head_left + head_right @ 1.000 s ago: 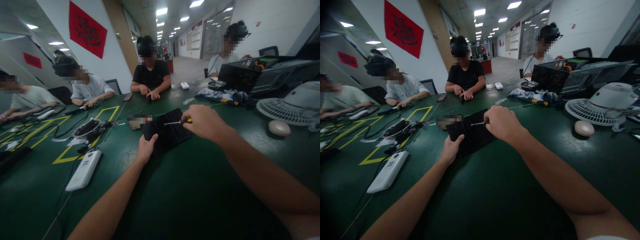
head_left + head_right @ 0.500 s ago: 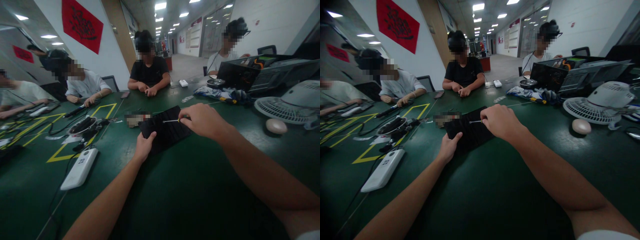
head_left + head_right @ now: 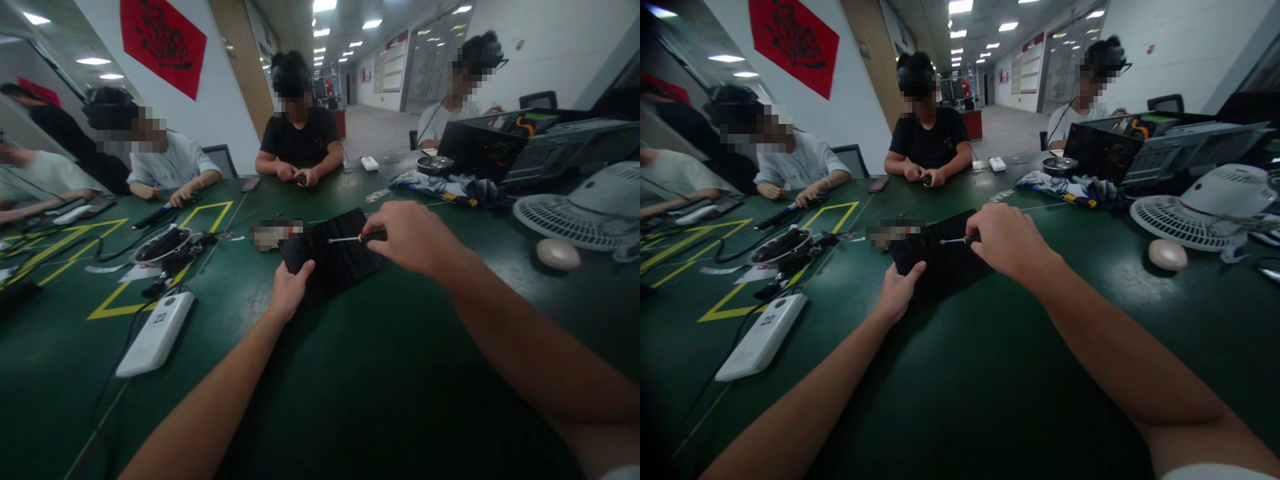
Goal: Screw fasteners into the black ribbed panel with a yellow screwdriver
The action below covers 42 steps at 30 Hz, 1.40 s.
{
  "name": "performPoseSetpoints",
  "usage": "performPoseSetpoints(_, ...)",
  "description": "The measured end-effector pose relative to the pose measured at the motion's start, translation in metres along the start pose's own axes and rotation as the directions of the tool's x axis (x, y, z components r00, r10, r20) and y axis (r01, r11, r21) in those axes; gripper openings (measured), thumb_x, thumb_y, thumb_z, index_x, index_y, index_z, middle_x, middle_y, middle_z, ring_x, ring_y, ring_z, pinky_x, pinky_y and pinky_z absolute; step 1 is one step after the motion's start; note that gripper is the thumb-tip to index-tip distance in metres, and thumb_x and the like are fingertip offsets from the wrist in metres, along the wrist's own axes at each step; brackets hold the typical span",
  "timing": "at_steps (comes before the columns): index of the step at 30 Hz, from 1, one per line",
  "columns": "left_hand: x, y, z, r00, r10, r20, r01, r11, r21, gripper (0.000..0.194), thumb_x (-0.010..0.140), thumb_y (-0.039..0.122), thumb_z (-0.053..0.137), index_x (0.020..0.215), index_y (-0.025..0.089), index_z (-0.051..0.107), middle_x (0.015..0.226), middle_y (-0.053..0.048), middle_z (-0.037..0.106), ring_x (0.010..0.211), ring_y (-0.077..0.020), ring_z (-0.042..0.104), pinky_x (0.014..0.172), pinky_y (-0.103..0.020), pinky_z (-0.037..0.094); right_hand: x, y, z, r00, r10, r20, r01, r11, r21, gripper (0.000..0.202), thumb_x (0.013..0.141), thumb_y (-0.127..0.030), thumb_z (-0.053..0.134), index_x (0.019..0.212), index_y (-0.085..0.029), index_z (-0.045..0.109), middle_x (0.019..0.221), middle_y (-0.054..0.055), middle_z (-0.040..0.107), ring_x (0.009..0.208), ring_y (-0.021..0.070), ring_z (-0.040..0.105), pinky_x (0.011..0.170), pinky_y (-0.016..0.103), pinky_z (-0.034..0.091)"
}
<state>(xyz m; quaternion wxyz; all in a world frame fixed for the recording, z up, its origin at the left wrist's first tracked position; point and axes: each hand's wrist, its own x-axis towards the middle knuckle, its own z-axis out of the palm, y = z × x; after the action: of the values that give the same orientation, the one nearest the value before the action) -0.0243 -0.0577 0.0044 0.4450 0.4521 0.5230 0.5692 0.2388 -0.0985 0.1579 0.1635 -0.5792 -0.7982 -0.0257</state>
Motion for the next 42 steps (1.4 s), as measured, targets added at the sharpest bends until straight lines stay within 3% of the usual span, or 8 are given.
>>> performPoseSetpoints(18, 0.0007, 0.0017, -0.0025, 1.0, -0.028, -0.008, 0.028, 1.0, 0.001, 0.056, 0.071, 0.042, 0.098, 0.117, 0.018, 0.077, 0.115, -0.013, 0.084, 0.108, -0.0323, 0.08, 0.108, -0.054, 0.061, 0.0017, -0.0011, -0.006, 0.998, 0.056, 0.035, -0.057, 0.998, 0.009, 0.026, 0.097, -0.029, 0.07, 0.114, -0.024, 0.09, 0.116, 0.012, 0.08, 0.107, 0.032, 0.073, 0.084, 0.041, 0.053)
performPoseSetpoints(31, -0.0004, 0.0016, -0.0016, 1.0, -0.02, 0.009, 0.021, 1.0, -0.012, 0.058, 0.071, 0.043, 0.097, 0.118, 0.017, 0.077, 0.117, -0.013, 0.084, 0.109, -0.0317, 0.079, 0.109, -0.054, 0.059, 0.0018, -0.0028, -0.0042, 0.995, 0.076, 0.063, -0.076, 0.997, -0.012, 0.032, 0.102, -0.034, 0.061, 0.114, -0.025, 0.089, 0.117, 0.013, 0.081, 0.102, 0.0329, 0.073, 0.076, 0.041, 0.05)
performPoseSetpoints(36, -0.0016, 0.0023, -0.0015, 1.0, -0.004, 0.012, 0.004, 1.0, 0.002, 0.056, 0.073, 0.044, 0.096, 0.118, 0.017, 0.077, 0.118, -0.014, 0.083, 0.109, -0.0321, 0.079, 0.109, -0.054, 0.059, 0.0003, -0.0027, -0.0024, 0.998, 0.045, 0.039, -0.045, 0.999, 0.012, 0.028, 0.102, -0.032, 0.063, 0.114, -0.029, 0.087, 0.112, 0.01, 0.082, 0.098, 0.0299, 0.073, 0.077, 0.039, 0.05)
performPoseSetpoints(42, 0.0007, -0.0028, -0.0032, 1.0, 0.002, -0.008, -0.002, 1.0, 0.016, 0.055, 0.073, 0.045, 0.096, 0.116, 0.016, 0.077, 0.113, -0.013, 0.084, 0.108, -0.0323, 0.079, 0.108, -0.053, 0.06, -0.0004, -0.0041, -0.001, 0.998, 0.04, 0.041, -0.039, 0.999, -0.019, 0.026, 0.093, -0.027, 0.075, 0.116, -0.026, 0.087, 0.118, 0.011, 0.079, 0.104, 0.0328, 0.073, 0.078, 0.04, 0.051)
